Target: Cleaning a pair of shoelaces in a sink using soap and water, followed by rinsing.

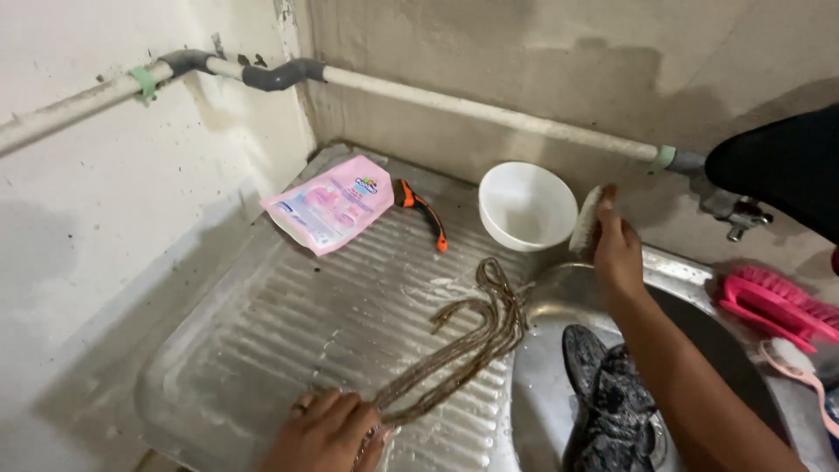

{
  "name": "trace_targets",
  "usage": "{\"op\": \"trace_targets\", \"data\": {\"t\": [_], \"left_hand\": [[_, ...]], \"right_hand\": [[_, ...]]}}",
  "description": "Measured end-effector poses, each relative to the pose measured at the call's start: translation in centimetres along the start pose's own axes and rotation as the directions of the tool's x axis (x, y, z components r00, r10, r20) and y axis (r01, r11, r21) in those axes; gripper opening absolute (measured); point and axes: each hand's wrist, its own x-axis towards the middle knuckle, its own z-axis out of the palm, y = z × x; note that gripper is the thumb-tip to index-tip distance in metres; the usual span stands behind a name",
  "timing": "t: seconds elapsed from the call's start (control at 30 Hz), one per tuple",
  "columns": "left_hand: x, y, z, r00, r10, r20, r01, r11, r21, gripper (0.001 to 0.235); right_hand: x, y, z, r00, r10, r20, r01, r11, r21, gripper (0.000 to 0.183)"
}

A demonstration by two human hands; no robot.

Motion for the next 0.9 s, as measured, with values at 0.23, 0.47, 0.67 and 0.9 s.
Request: {"op": "trace_targets", "data": {"t": [0.23,0.47,0.67,0.9], "left_hand": [[-1.3,0.1,1.1,0.971,-0.154,0.181,0.177,0.977,-0.116,0.014],[-0.8,0.4,0.8,0.987,-0.131,0.097,0.140,0.985,-0.099,0.016],[-0.1,0.5,0.1,0.996,-0.083,0.037,0.085,0.994,-0.066,0.018],[1.4,1.0,-1.5,0.995,-0.031,-0.093,0.026,0.998,-0.055,0.023]], "right_hand": [[2.3,-3.4,4.1,0.993,-0.016,0.119,0.031,0.992,-0.119,0.083],[0.1,-4.1,7.6,0.952,-0.021,0.304,0.088,0.975,-0.206,0.071],[-6.6,-8.6,10.1,0.896,0.030,0.442,0.161,0.908,-0.387,0.093],[-12.6,-12.6,12.6,0.806,0.063,0.589,0.253,0.862,-0.439,0.100]]}}
